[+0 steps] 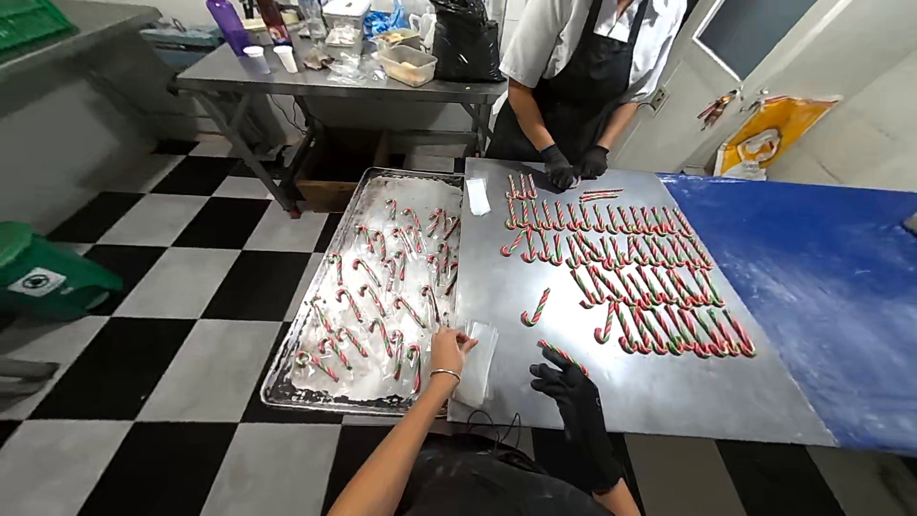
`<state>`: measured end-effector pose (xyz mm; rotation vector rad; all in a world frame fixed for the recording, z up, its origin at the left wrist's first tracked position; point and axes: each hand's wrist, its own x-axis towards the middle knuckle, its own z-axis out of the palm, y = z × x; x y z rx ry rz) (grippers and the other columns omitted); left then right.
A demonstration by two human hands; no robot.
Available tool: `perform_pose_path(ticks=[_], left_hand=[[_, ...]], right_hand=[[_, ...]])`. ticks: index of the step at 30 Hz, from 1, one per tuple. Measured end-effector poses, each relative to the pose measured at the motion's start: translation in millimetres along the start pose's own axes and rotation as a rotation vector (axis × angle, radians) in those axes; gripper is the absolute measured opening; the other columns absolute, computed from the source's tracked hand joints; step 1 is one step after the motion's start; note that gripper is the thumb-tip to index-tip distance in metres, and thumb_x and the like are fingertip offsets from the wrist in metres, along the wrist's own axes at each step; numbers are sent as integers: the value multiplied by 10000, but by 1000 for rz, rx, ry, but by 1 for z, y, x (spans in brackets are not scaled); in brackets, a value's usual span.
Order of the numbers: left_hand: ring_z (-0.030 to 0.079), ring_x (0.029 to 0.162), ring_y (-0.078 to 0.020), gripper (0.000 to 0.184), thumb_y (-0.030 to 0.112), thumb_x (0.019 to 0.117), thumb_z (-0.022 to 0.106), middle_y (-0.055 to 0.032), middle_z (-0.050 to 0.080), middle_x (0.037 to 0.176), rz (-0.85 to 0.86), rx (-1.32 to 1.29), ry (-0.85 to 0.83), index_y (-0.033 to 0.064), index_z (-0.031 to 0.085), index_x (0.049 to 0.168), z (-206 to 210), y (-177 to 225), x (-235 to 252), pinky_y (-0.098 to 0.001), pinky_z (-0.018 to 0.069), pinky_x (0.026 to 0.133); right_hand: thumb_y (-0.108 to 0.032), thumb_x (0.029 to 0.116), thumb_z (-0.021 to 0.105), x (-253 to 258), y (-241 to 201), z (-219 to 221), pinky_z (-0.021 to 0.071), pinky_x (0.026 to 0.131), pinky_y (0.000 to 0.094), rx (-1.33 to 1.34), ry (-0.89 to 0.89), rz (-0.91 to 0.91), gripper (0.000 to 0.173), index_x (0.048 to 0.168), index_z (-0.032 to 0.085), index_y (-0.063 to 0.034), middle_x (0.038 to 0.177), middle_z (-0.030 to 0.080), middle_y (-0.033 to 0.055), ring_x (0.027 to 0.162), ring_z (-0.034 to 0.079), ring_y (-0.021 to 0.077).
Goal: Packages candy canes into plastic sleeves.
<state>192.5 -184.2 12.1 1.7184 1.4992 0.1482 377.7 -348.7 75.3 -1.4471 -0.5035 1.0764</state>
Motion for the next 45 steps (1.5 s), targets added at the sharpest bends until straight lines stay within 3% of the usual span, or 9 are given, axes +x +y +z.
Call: perform_pose_path(ticks=[4, 9, 17, 24, 30, 33, 40, 42, 45], left_hand=[[682, 1137, -262, 352, 225, 1037, 611, -171, 710, 1218, 31, -171, -1, 0, 657, 1304, -3, -10, -1, -412, 498, 1058], [601, 1230, -364, 583, 320, 991, 685, -272, 594, 1348, -103, -274, 83, -68, 539, 1402, 0, -4, -23, -473, 455, 1092], [633, 1230, -321, 526, 261, 1003, 670, -244, 645, 1306, -189, -367, 31, -87, 551, 1380, 3, -3, -42, -444, 474, 1092], [643, 1188, -344, 544, 366, 960, 727, -246, 677, 1236, -285, -307, 34, -60, 641, 1289, -4, -1, -31, -498, 462, 1074], [574, 1288, -374, 531, 335, 1057, 582, -291, 609, 1335, -313, -421, 48, -95, 554, 1367, -4, -18, -32, -503, 408, 1127], [601, 1229, -365, 517, 329, 1043, 612, -296, 624, 1285, -351, -568, 106, -109, 574, 1316, -16, -29, -39, -504, 438, 1083], [642, 1149, -305, 421, 311, 1035, 627, -239, 676, 1201, -269, -599, 23, -63, 647, 1227, -37, -11, -49, -479, 473, 1034], [616, 1225, -326, 491, 348, 1033, 622, -255, 648, 1280, -242, -554, -60, -61, 612, 1304, -33, -7, -42, -490, 452, 1082], [607, 1230, -338, 520, 366, 1037, 612, -265, 632, 1297, -235, -540, -118, -68, 592, 1323, -24, -4, -31, -492, 449, 1079]], right_hand=[[4, 998, 527, 9, 13, -8, 635, 724, 353, -37, 77, 12, 378, 1367, 501, 83, 993, 752, 170, 812, 759, 233], [-108, 1060, 481, 23, 35, 9, 598, 784, 354, -38, 110, 106, 357, 1369, 504, 70, 1089, 721, 171, 931, 719, 206], [-106, 1027, 584, 58, 63, 70, 603, 717, 318, -94, 121, 97, 306, 1271, 582, 79, 1004, 719, 153, 805, 708, 164], [-123, 991, 654, 53, 71, 94, 620, 734, 356, -21, -10, 176, 360, 1285, 573, 68, 1042, 716, 176, 858, 725, 210], [-77, 1051, 508, 49, 57, 84, 620, 736, 362, 69, -20, 182, 397, 1418, 450, 61, 1117, 718, 196, 898, 743, 239], [-81, 1031, 560, 50, 61, 93, 610, 693, 369, -51, 19, 197, 432, 1432, 451, 39, 1085, 700, 204, 826, 726, 236], [-364, 986, 635, 30, 27, 76, 550, 967, 459, -335, -125, 179, 797, 1570, 239, 6, 1423, 548, 235, 1235, 606, 319], [-441, 974, 628, 22, 10, 61, 514, 1029, 462, -430, -123, 149, 811, 1568, 295, -1, 1464, 521, 232, 1302, 563, 319], [-344, 1031, 537, 27, 13, 50, 517, 1017, 379, -374, -218, 115, 629, 1518, 372, 19, 1418, 565, 201, 1261, 591, 239]])
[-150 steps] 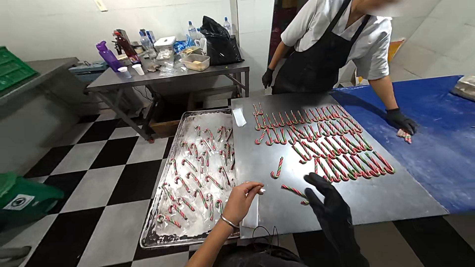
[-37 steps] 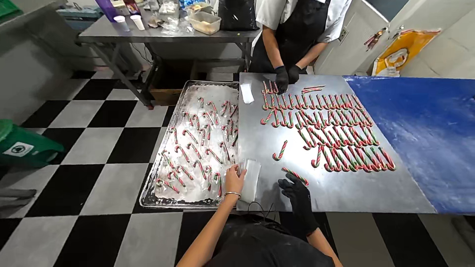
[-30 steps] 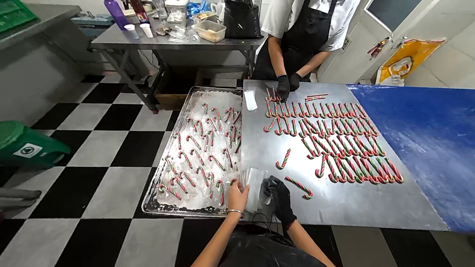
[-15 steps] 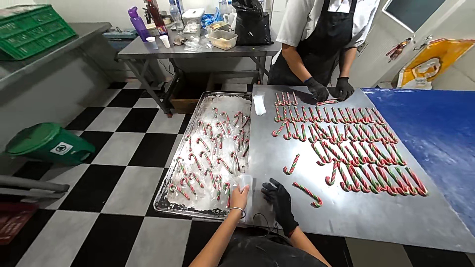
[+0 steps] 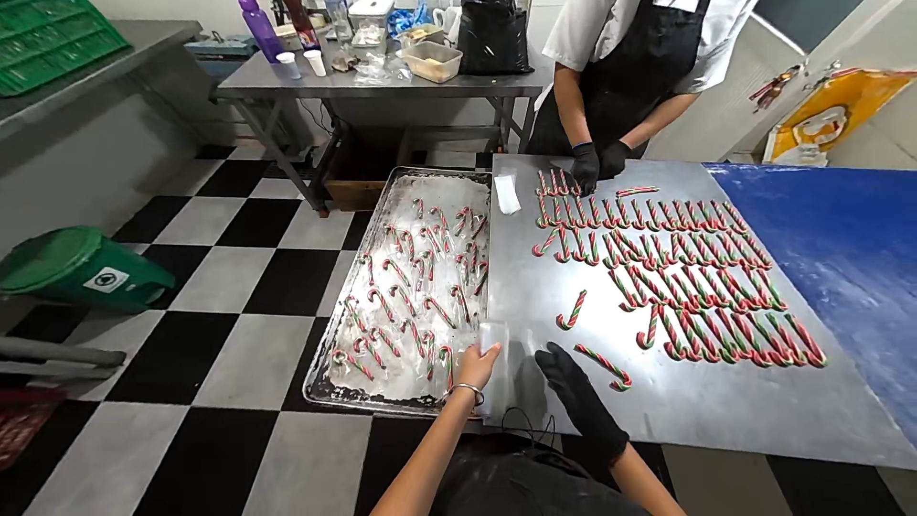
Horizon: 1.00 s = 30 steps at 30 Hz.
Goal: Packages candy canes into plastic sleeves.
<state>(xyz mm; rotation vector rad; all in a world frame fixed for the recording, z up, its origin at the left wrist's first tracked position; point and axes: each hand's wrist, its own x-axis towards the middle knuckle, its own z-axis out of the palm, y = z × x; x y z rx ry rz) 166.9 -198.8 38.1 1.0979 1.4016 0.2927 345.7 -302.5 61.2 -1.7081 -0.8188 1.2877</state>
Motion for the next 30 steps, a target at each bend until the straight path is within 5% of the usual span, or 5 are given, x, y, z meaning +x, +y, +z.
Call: perform_pose_path(ticks=[12, 15, 19, 23, 30], left_hand=[[641, 1169, -293, 455, 332, 1043, 608, -236, 661, 1245, -4, -28, 4, -54, 618, 1284, 1, 1, 12, -461, 479, 1040], [619, 1217, -311, 486, 342, 1039, 613, -249, 640, 1290, -18, -9, 3, -58, 599, 1314, 0, -2, 12, -471, 460, 1067], [632, 1188, -306, 462, 336, 1045, 606, -243, 651, 1264, -18, -40, 20, -51, 610, 1298, 0, -5, 9, -468, 471, 1051], [640, 1169, -302, 454, 329, 1044, 609, -238, 663, 1239, -10, -59, 36, -56, 617, 1284, 2, -4, 6, -469, 483, 1037], [668, 1103, -276, 421, 309, 1043, 615, -226, 687, 1177, 4, -97, 54, -60, 640, 1243, 9, -6, 7, -445, 510, 1000]], right_hand=[[-500, 1012, 535, 25, 3, 9, 411, 1136, 468, -370, 62, -55, 722, 1524, 420, -3, 1539, 447, 237, 1400, 479, 324], [-343, 1061, 484, 25, 10, 4, 505, 1051, 388, -141, -11, -103, 687, 1584, 232, 23, 1423, 571, 215, 1264, 605, 247], [-83, 1047, 485, 41, 17, 15, 588, 825, 358, -12, 98, -76, 477, 1508, 403, 7, 1338, 590, 205, 1001, 684, 225], [-268, 894, 763, 42, 14, 21, 484, 1065, 471, -485, 123, -4, 911, 1614, 236, -82, 1458, 552, 174, 1270, 595, 301], [-284, 1064, 500, 40, 14, 28, 478, 1032, 520, -602, 146, -7, 621, 1607, 279, -78, 1240, 694, 156, 1149, 656, 331]])
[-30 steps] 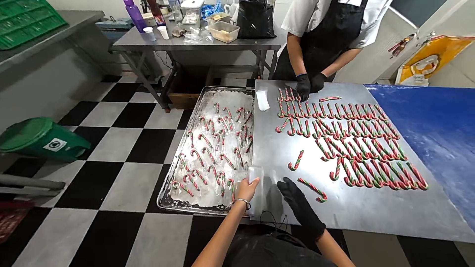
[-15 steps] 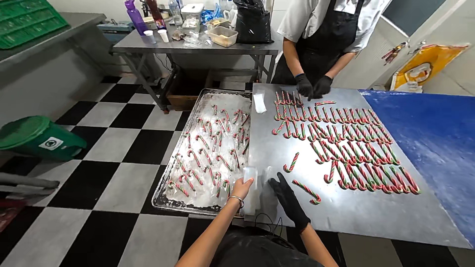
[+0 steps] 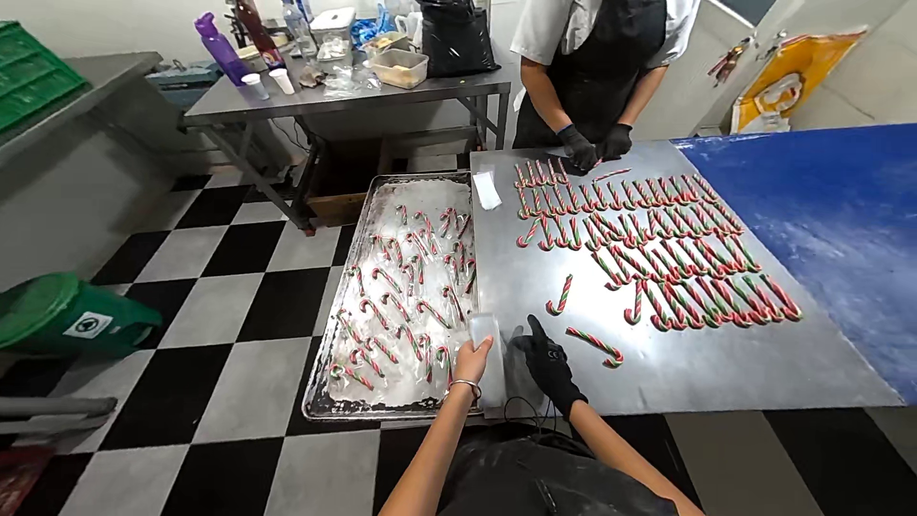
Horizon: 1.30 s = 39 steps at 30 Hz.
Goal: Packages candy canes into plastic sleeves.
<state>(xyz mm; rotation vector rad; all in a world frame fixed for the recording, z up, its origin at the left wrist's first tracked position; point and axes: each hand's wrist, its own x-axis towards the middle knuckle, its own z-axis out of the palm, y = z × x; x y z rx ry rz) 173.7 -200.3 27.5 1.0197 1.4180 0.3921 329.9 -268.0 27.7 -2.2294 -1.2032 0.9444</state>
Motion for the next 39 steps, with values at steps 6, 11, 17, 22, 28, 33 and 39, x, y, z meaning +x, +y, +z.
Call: perform_pose_path(ticks=[6, 11, 17, 22, 28, 33, 39], left_hand=[[656, 1137, -292, 440, 332, 1040, 617, -229, 679, 1207, 10, 20, 2, -50, 636, 1257, 0, 5, 4, -466, 491, 1026], [652, 1160, -297, 459, 332, 1042, 614, -236, 670, 1232, -4, 2, -10, -55, 616, 1288, 0, 5, 2, -462, 493, 1035], [645, 1158, -317, 456, 323, 1035, 627, -255, 665, 1222, 16, 45, 15, -74, 626, 1260, 8, -2, 6, -473, 485, 1032], [651, 1188, -341, 565, 293, 1015, 651, -246, 664, 1269, 201, 269, 64, -56, 504, 1435, 23, -9, 13, -482, 479, 1074], [570, 1271, -398, 524, 338, 949, 738, -272, 586, 1376, 304, 392, 194, -24, 658, 1319, 20, -13, 7, -489, 433, 1113], [703, 1025, -226, 407, 319, 929, 770, -146, 733, 1106, 236, 402, 113, 4, 713, 1180, 6, -10, 29, -396, 535, 977], [705, 1024, -194, 360, 202, 1017, 650, -142, 727, 1154, 215, 283, -37, 25, 652, 1331, -12, -10, 34, -367, 536, 978]], right_hand=[[-113, 849, 777, 11, 11, 20, 580, 926, 405, 259, 170, -56, 922, 1605, 251, -64, 1462, 529, 175, 1106, 675, 266], [-484, 844, 759, 9, 9, 34, 396, 1118, 571, -211, 298, 23, 954, 1576, 347, -31, 1564, 431, 215, 1418, 448, 395], [-237, 978, 600, -13, 2, 22, 422, 1088, 608, 63, 559, -80, 593, 1504, 457, -4, 1494, 515, 225, 1349, 518, 432], [-230, 1008, 558, -17, 18, 5, 452, 1073, 530, 211, 411, -99, 443, 1373, 585, 17, 1360, 625, 207, 1269, 594, 352], [-265, 1038, 551, -23, 25, 13, 500, 1051, 392, 383, 54, -63, 518, 1464, 484, 23, 1345, 642, 182, 1227, 635, 238], [-299, 1042, 528, -16, 34, -19, 477, 1087, 426, 121, 94, -170, 518, 1497, 486, -56, 1427, 598, 134, 1288, 597, 243], [-200, 1034, 507, 10, 69, -89, 430, 1051, 574, -619, 61, -20, 579, 1574, 361, -51, 1448, 540, 233, 1311, 538, 416]])
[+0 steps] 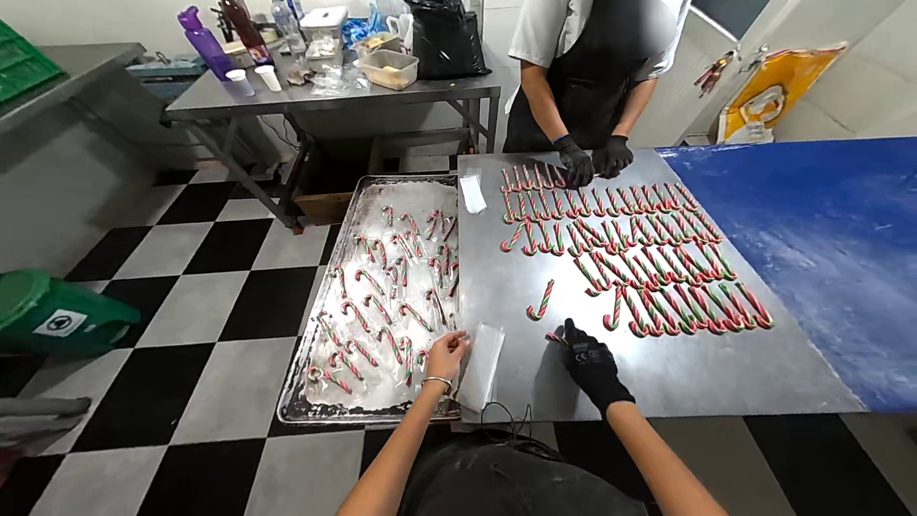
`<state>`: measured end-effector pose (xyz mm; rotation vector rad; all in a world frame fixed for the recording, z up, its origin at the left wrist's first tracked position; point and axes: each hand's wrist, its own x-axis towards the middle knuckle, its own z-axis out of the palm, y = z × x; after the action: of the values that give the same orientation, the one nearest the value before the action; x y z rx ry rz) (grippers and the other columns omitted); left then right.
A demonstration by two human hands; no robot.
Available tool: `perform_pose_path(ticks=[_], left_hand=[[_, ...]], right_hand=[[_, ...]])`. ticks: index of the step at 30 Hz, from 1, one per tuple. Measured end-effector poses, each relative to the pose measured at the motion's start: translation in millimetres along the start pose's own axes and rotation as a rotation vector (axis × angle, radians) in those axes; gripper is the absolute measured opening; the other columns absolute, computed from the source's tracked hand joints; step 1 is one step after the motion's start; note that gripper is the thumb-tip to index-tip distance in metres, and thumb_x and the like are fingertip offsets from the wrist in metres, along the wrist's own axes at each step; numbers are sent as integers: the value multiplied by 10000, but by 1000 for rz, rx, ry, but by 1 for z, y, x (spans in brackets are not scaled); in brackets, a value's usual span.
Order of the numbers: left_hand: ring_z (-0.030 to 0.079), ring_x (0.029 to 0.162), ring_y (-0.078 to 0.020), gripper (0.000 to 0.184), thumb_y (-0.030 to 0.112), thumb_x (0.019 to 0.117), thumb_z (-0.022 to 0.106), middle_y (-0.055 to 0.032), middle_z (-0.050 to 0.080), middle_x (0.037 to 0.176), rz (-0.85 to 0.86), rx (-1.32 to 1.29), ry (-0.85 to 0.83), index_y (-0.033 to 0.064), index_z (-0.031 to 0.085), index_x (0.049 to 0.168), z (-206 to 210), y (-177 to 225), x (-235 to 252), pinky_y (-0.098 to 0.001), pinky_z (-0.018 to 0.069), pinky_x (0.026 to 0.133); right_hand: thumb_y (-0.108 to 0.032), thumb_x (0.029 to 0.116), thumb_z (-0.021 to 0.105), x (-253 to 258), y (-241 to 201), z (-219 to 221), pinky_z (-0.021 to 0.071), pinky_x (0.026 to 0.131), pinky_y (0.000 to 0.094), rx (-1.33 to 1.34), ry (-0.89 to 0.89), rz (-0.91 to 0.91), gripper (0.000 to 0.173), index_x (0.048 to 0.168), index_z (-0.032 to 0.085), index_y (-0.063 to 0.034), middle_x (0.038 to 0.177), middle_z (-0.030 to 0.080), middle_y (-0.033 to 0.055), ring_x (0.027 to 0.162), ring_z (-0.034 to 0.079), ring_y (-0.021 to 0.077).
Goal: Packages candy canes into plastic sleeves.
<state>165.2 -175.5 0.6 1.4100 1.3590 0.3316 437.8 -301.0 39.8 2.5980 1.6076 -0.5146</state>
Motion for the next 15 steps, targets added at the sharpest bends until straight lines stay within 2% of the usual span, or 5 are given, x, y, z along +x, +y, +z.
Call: perform_pose_path(ticks=[3, 6, 9, 11, 15], left_hand=[[692, 1039, -195, 299, 191, 1060, 564, -144, 717, 1179, 0, -47, 9, 42, 675, 1295, -3, 0, -6, -372, 529, 964], [698, 1079, -180, 306, 262, 1057, 589, -119, 737, 1174, 9, -108, 76, 41, 729, 1214, -9, 5, -16, -376, 519, 1009], [738, 983, -112, 244, 201, 1022, 643, -59, 784, 1042, 131, -212, 149, 41, 761, 1164, -14, 7, -31, -319, 563, 968], [749, 896, -83, 184, 167, 967, 715, -43, 792, 954, 227, -281, 184, 37, 789, 1074, -16, 11, -43, -282, 597, 903], [745, 938, -93, 247, 172, 1025, 622, -47, 785, 1017, 380, -289, 133, 17, 744, 1174, -16, 18, -55, -278, 595, 921]], right_hand=[[-108, 1078, 395, 2, -24, 9, 460, 1016, 540, -135, -74, 30, 493, 1566, 369, -42, 1287, 612, 265, 1204, 591, 437], [-110, 1071, 395, -10, -52, 4, 466, 1002, 550, -85, -92, -10, 486, 1553, 397, -45, 1307, 594, 286, 1191, 598, 443], [-174, 1022, 484, -22, -57, -13, 538, 923, 528, 321, -37, -84, 466, 1481, 520, -102, 1321, 610, 213, 1102, 664, 360], [-171, 991, 585, -32, -62, -23, 588, 767, 363, 797, 38, -138, 444, 1417, 541, -52, 1200, 669, 109, 916, 689, 193], [-153, 939, 693, -53, -86, -56, 617, 681, 293, 1192, 171, -239, 753, 1582, 301, -119, 1165, 735, 32, 852, 733, 136]])
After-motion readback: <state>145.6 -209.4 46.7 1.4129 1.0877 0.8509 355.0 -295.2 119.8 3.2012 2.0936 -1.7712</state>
